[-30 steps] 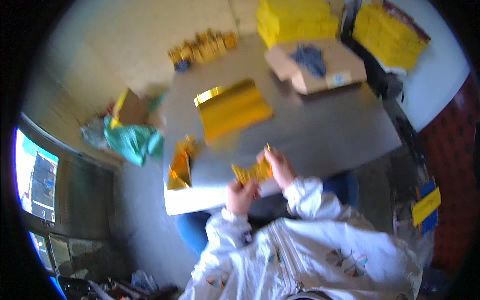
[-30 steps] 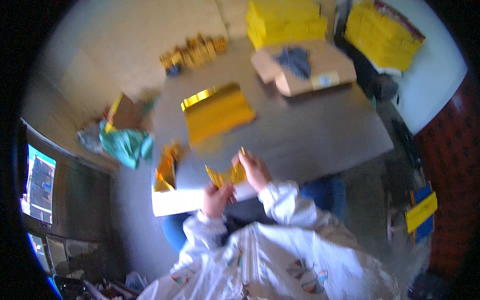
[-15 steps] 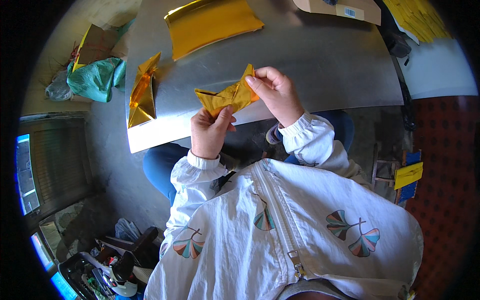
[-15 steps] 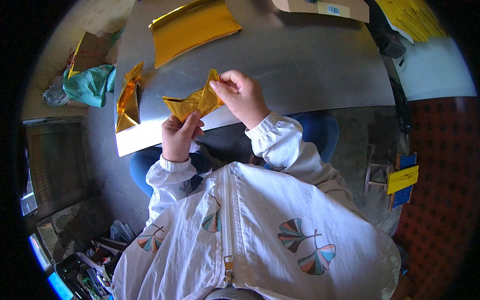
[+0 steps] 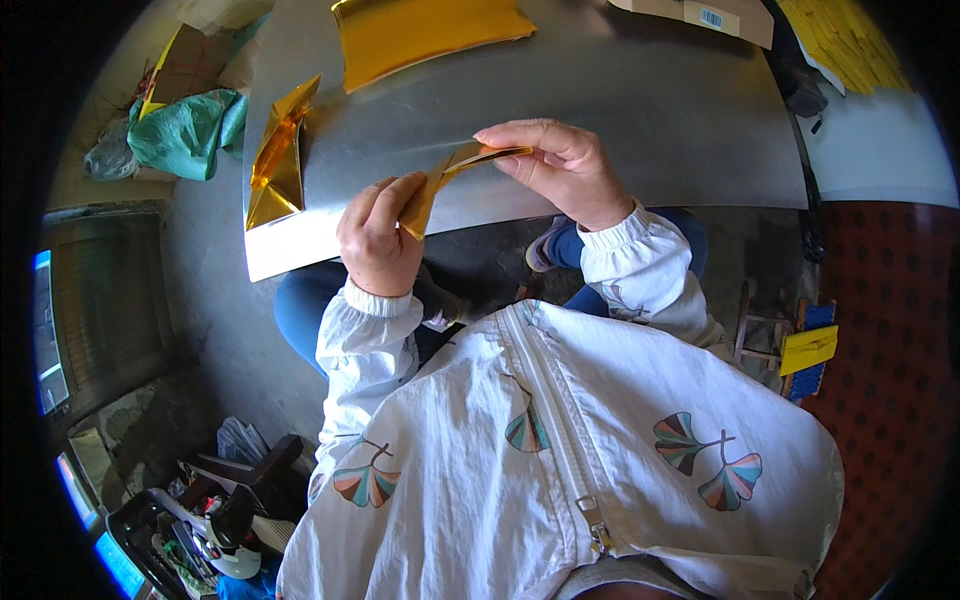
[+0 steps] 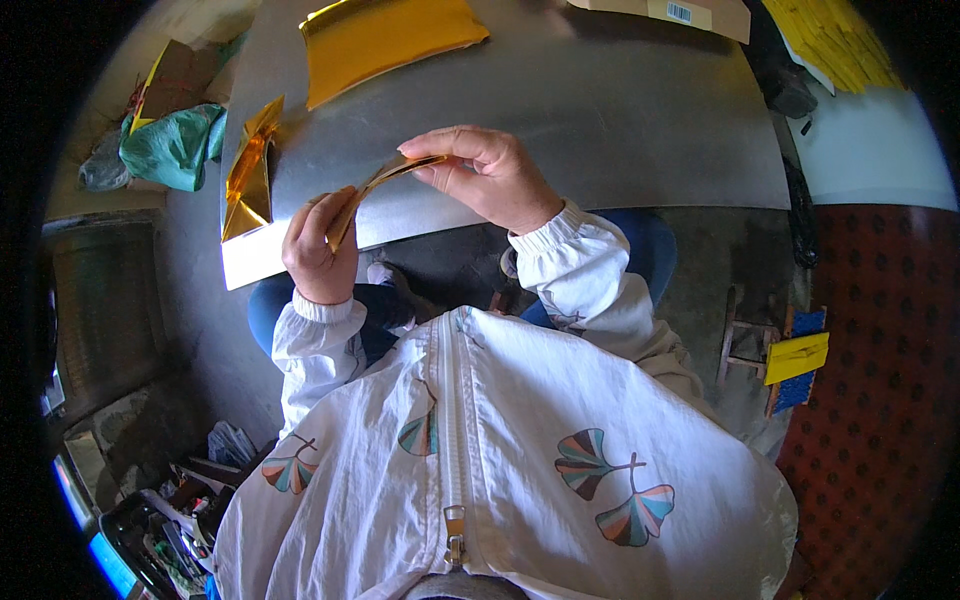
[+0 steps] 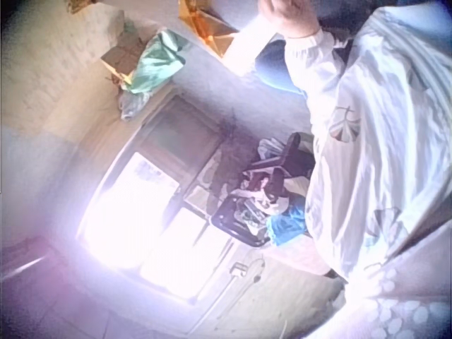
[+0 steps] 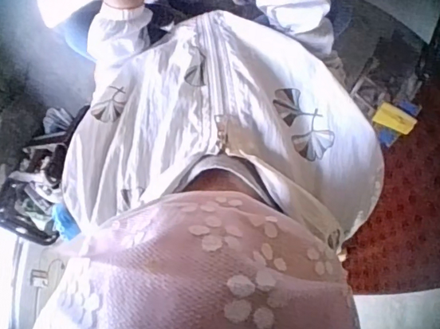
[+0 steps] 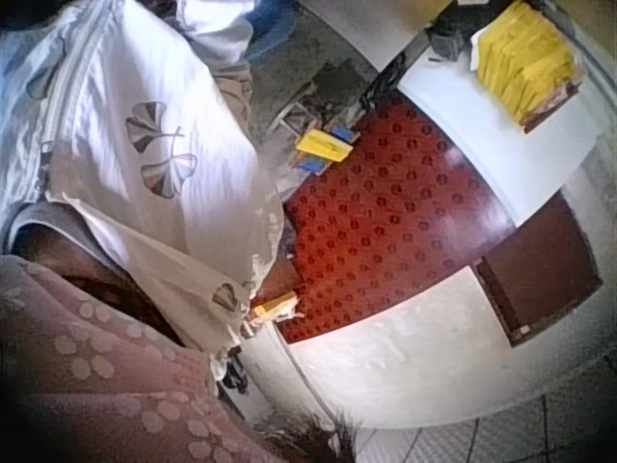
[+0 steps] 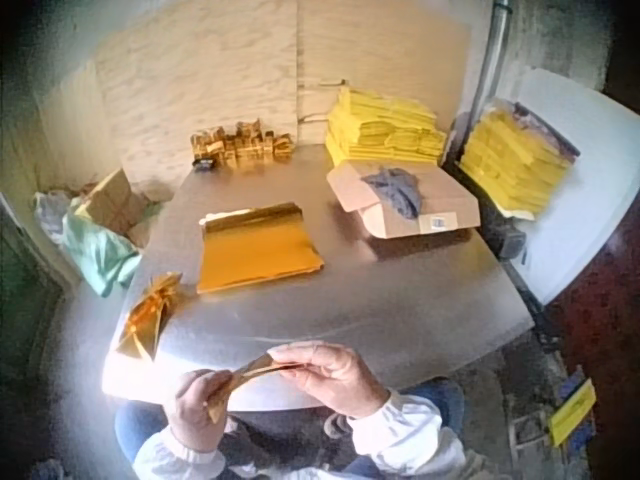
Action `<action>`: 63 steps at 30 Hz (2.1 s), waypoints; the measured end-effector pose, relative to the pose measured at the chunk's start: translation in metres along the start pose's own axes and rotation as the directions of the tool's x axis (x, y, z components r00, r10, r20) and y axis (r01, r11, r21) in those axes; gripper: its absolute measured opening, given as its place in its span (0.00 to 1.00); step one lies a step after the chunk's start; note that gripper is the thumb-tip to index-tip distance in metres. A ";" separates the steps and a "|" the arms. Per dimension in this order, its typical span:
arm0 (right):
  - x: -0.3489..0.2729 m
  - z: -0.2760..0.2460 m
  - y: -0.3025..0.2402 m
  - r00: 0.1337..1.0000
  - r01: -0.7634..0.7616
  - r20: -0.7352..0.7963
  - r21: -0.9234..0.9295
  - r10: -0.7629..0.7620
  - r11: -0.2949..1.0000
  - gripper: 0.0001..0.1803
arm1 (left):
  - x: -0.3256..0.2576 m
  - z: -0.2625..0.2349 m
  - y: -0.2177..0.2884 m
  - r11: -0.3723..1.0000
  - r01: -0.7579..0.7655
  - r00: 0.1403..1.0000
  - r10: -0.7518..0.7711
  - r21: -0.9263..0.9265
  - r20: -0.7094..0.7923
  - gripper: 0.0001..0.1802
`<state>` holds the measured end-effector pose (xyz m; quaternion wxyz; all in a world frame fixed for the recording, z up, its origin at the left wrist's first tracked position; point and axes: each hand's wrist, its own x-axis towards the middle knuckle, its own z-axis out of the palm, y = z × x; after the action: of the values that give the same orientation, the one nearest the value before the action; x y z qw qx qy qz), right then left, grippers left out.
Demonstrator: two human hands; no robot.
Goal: The person folds a square sheet of gold paper by hand into a small pyramid-shaped packet, pressing creases and tucking flaps to form a closed container. The finished packet is placed on the table.
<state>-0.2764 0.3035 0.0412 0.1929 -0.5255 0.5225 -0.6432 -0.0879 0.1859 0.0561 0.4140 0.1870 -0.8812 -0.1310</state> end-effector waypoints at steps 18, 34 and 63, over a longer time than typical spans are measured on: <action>-0.009 0.003 -0.017 0.995 0.024 -0.097 -0.077 -0.031 0.997 0.10 | 0.002 -0.006 0.002 0.958 -0.230 0.970 0.239 0.173 -0.033 0.09; -0.004 0.001 -0.010 0.997 -0.067 -0.060 -0.256 0.053 0.964 0.05 | -0.007 -0.007 0.003 0.356 0.764 0.645 -0.401 -0.538 0.651 0.14; 0.104 0.180 0.068 0.681 -0.685 0.316 -0.043 0.660 0.727 0.15 | -0.053 -0.069 -0.118 0.280 0.866 0.296 -0.955 -0.415 -0.027 0.16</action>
<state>-0.1779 0.1106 0.0129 0.5154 -0.3827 0.6161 -0.4564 0.0230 0.0982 0.0176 0.4016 0.6067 -0.5087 -0.4603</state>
